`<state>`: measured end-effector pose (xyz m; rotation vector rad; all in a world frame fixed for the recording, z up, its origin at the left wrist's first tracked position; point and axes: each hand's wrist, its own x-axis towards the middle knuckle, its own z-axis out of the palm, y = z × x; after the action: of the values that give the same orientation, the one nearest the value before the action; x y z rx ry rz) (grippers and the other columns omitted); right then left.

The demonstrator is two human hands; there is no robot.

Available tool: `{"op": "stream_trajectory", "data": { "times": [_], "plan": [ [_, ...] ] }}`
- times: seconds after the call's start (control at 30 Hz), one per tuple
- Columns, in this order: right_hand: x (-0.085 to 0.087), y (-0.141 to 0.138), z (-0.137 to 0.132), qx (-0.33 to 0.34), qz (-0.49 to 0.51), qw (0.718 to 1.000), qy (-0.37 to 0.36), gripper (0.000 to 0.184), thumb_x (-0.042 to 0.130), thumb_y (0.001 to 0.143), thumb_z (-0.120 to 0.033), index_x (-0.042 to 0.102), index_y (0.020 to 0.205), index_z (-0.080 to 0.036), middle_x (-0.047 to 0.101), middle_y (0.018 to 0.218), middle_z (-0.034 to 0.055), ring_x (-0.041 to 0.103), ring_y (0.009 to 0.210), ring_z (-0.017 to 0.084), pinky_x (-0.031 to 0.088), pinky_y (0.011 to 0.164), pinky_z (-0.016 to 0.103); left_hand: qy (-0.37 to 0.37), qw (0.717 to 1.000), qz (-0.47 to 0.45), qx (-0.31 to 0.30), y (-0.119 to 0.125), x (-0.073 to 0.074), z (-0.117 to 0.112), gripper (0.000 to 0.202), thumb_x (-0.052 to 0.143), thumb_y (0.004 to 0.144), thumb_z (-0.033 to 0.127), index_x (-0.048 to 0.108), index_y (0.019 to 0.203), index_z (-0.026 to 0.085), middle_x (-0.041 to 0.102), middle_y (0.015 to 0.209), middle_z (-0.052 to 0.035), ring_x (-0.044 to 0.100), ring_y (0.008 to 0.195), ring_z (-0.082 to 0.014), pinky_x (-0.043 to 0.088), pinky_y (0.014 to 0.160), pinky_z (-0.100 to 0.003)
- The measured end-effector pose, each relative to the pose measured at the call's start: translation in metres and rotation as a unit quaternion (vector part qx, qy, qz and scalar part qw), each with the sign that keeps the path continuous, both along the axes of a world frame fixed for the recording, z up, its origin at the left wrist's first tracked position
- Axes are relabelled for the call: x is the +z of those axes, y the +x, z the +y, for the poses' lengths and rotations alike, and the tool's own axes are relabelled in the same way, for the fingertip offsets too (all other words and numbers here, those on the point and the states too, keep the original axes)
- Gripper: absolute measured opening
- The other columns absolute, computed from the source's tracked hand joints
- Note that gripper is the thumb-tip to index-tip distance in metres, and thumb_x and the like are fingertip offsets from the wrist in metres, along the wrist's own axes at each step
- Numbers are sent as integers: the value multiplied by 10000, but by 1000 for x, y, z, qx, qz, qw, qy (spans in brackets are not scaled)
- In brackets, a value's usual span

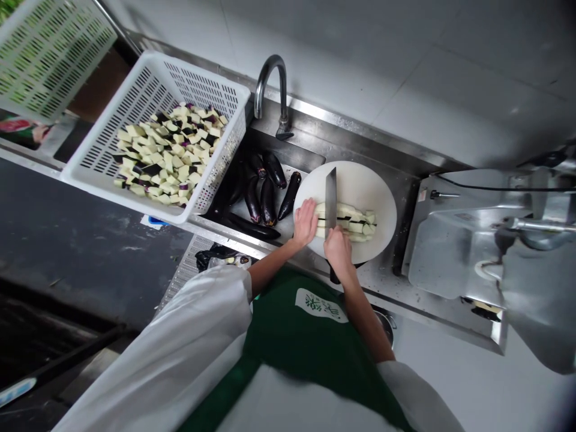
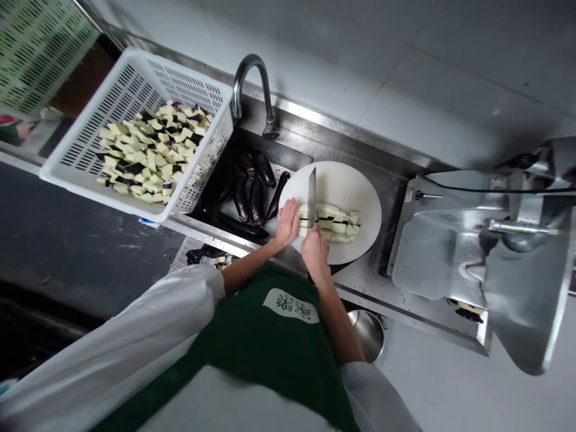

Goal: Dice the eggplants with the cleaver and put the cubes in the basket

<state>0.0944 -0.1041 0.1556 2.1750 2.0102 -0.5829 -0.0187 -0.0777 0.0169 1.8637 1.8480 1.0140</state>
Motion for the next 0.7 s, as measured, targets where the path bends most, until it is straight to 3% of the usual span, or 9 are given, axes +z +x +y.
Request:
{"op": "stream_trajectory", "data": {
  "times": [0.1, 0.2, 0.33, 0.5, 0.6, 0.7],
  "plan": [
    [-20, -12, -1, -7, 9, 1000, -20, 345, 338, 1076, -229, 594, 1238, -66, 737, 1113, 219, 723, 1049, 274, 511, 862, 316, -33, 998, 36, -49, 7, -1, -1, 587, 196, 1096, 376, 293, 1645, 193, 341, 1683, -114, 227, 1600, -265, 261, 1262, -561],
    [-31, -12, 4, -3, 16, 1000, -15, 343, 349, 1071, -226, 598, 1238, -59, 735, 1130, 223, 717, 1066, 273, 508, 868, 318, -43, 997, 42, -56, 12, -2, 0, 582, 201, 1091, 366, 335, 1627, 179, 353, 1678, -109, 246, 1594, -276, 236, 1272, -573],
    [-20, 1, 9, 13, 22, 1000, -14, 306, 382, 1064, -216, 624, 1191, -78, 743, 1099, 202, 713, 1052, 269, 491, 850, 304, -10, 999, -9, -37, 5, -5, -2, 575, 173, 1101, 385, 382, 1595, 178, 389, 1656, -121, 272, 1583, -264, 276, 1260, -552],
    [2, 1, -5, -22, -3, 999, 31, 300, 377, 1076, -237, 608, 1199, -91, 743, 1005, 178, 718, 946, 262, 469, 781, 304, 124, 978, -135, 100, -24, -11, -15, 520, 220, 1112, 430, 522, 1447, 173, 562, 1455, -174, 477, 1426, -254, 383, 1202, -492],
    [3, -9, -17, -27, -1, 999, 40, 322, 350, 1086, -244, 604, 1201, -83, 735, 927, 164, 715, 867, 256, 455, 747, 306, 187, 961, -144, 147, -36, -13, -21, 412, 323, 1106, 439, 596, 1278, 182, 616, 1281, -158, 547, 1290, -250, 434, 1132, -468],
    [-6, -19, -25, -20, 7, 999, 37, 342, 328, 1092, -246, 611, 1182, -75, 727, 887, 161, 705, 826, 253, 446, 737, 309, 190, 968, -105, 127, -36, -14, -20, 361, 353, 1101, 425, 624, 1136, 189, 631, 1162, -135, 567, 1192, -246, 452, 1070, -458]
  ]
}}
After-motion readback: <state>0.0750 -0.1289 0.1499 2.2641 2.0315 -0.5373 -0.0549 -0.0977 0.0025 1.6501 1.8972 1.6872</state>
